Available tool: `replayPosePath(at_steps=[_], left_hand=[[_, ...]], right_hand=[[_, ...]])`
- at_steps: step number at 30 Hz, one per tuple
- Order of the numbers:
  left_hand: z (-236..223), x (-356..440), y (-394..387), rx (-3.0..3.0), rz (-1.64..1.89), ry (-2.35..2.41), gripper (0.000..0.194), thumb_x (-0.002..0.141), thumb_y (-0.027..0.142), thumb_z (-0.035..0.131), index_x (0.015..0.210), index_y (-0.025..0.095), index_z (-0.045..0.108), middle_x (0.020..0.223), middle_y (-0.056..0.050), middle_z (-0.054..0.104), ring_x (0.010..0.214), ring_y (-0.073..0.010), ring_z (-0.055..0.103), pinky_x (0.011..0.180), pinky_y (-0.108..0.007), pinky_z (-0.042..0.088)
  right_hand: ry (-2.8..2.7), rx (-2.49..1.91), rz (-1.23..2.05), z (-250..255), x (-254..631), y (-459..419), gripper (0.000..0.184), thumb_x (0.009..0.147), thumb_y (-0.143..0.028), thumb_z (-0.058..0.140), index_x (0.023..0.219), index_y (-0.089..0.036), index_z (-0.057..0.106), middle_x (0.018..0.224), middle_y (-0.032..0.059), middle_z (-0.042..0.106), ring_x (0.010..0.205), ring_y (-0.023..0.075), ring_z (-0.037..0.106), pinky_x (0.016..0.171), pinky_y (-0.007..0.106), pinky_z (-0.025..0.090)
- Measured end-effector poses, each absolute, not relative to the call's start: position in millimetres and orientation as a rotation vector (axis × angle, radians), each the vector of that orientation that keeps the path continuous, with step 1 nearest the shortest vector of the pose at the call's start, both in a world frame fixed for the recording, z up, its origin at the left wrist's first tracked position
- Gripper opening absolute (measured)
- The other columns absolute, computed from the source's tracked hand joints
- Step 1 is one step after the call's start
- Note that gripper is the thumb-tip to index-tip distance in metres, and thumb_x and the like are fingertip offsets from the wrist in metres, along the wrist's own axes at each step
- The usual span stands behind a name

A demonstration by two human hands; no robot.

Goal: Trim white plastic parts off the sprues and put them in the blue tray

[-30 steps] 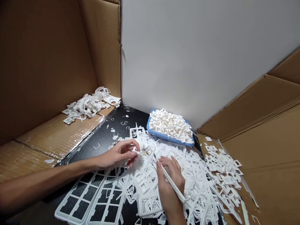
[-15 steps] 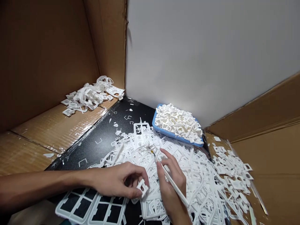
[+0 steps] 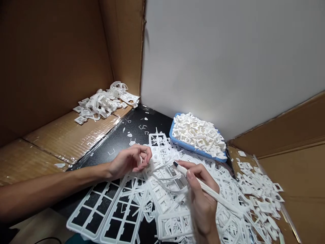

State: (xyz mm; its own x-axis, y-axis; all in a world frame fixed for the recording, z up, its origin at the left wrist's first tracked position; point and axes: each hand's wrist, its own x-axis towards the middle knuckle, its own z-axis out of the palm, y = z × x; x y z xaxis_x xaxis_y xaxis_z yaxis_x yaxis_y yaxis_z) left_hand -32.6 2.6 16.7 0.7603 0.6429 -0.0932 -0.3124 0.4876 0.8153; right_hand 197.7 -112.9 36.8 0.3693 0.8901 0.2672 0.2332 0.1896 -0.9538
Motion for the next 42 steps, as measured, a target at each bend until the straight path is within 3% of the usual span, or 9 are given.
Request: replayPosePath(at_steps=[4, 7, 13, 18, 23, 25, 30, 37, 42], left_hand=[[17, -29, 3, 1.01, 0.293, 0.517, 0.056, 0.102, 0.05, 0.043, 0.093, 0.008, 0.079, 0.076, -0.012, 0.074, 0.05, -0.0121, 0.039, 0.05, -0.027, 0.024], [15, -27, -1, 1.043, 0.086, 0.435, 0.071, 0.107, 0.064, 0.035, 0.096, 0.009, 0.079, 0.087, -0.017, 0.079, 0.049, -0.012, 0.037, 0.05, -0.028, 0.024], [13, -27, -10, 1.005, 0.116, 0.283, 0.058, 0.102, 0.069, 0.056, 0.098, 0.014, 0.073, 0.073, -0.005, 0.068, 0.052, -0.0122, 0.042, 0.049, -0.026, 0.023], [11, -24, -17, 0.949, 0.293, 0.271, 0.042, 0.094, 0.055, 0.079, 0.103, 0.016, 0.064, 0.075, 0.003, 0.059, 0.053, -0.0077, 0.043, 0.052, -0.023, 0.03], [12, -24, -13, 1.12, 0.458, 0.389, 0.047, 0.093, 0.06, 0.077, 0.091, 0.014, 0.066, 0.073, 0.002, 0.056, 0.057, -0.0086, 0.044, 0.052, -0.022, 0.034], [14, -26, -12, 1.189, 0.454, 0.413, 0.045, 0.093, 0.058, 0.078, 0.095, 0.014, 0.069, 0.073, 0.002, 0.058, 0.057, -0.0094, 0.046, 0.052, -0.022, 0.036], [19, -29, -14, 1.288, 0.455, 0.404, 0.034, 0.088, 0.044, 0.087, 0.094, 0.013, 0.075, 0.075, 0.001, 0.062, 0.062, -0.0099, 0.05, 0.054, -0.021, 0.038], [14, -27, -17, 1.329, 0.472, 0.403, 0.029, 0.09, 0.039, 0.086, 0.101, 0.015, 0.075, 0.088, -0.001, 0.069, 0.076, -0.0133, 0.058, 0.067, -0.022, 0.044], [12, -25, -18, 1.266, 0.47, 0.382, 0.037, 0.096, 0.05, 0.077, 0.102, 0.014, 0.074, 0.094, -0.006, 0.072, 0.082, -0.018, 0.063, 0.073, -0.027, 0.049]], right_hand=[[-1.096, -1.297, 0.76, 45, 193, -122, 0.021, 0.099, -0.036, 0.07, 0.083, -0.023, 0.068, 0.123, 0.0115, 0.079, 0.107, 0.033, 0.076, 0.082, 0.042, 0.062], [-1.121, -1.278, 0.805, 52, 186, -129, 0.023, 0.1, -0.036, 0.069, 0.082, -0.023, 0.066, 0.123, 0.0123, 0.079, 0.113, 0.0346, 0.075, 0.089, 0.045, 0.062], [-1.264, -1.218, 0.822, 58, 174, -139, 0.025, 0.1, -0.037, 0.066, 0.079, -0.025, 0.068, 0.112, 0.0086, 0.083, 0.135, 0.0406, 0.065, 0.112, 0.06, 0.051], [-1.343, -1.233, 0.814, 52, 181, -148, 0.027, 0.098, -0.04, 0.068, 0.075, -0.025, 0.069, 0.106, 0.0099, 0.084, 0.131, 0.0412, 0.065, 0.102, 0.056, 0.056], [-1.265, -1.341, 0.786, 57, 185, -157, 0.036, 0.096, -0.047, 0.07, 0.069, -0.024, 0.063, 0.105, 0.0123, 0.083, 0.101, 0.0382, 0.075, 0.091, 0.052, 0.059], [-1.275, -1.4, 0.708, 60, 186, -154, 0.036, 0.095, -0.045, 0.071, 0.068, -0.024, 0.063, 0.119, 0.0124, 0.081, 0.109, 0.0392, 0.075, 0.085, 0.048, 0.06], [-1.498, -1.483, 0.75, 65, 192, -133, 0.026, 0.099, -0.043, 0.071, 0.08, -0.025, 0.069, 0.141, 0.0073, 0.074, 0.133, 0.0373, 0.066, 0.111, 0.05, 0.052], [-1.337, -1.41, 0.896, 53, 193, -119, 0.029, 0.099, -0.045, 0.072, 0.08, -0.023, 0.07, 0.119, 0.0092, 0.082, 0.101, 0.0274, 0.077, 0.091, 0.037, 0.061], [-1.124, -1.324, 0.859, 45, 192, -118, 0.026, 0.098, -0.04, 0.074, 0.081, -0.022, 0.067, 0.118, 0.0087, 0.081, 0.101, 0.0273, 0.078, 0.091, 0.039, 0.062]])
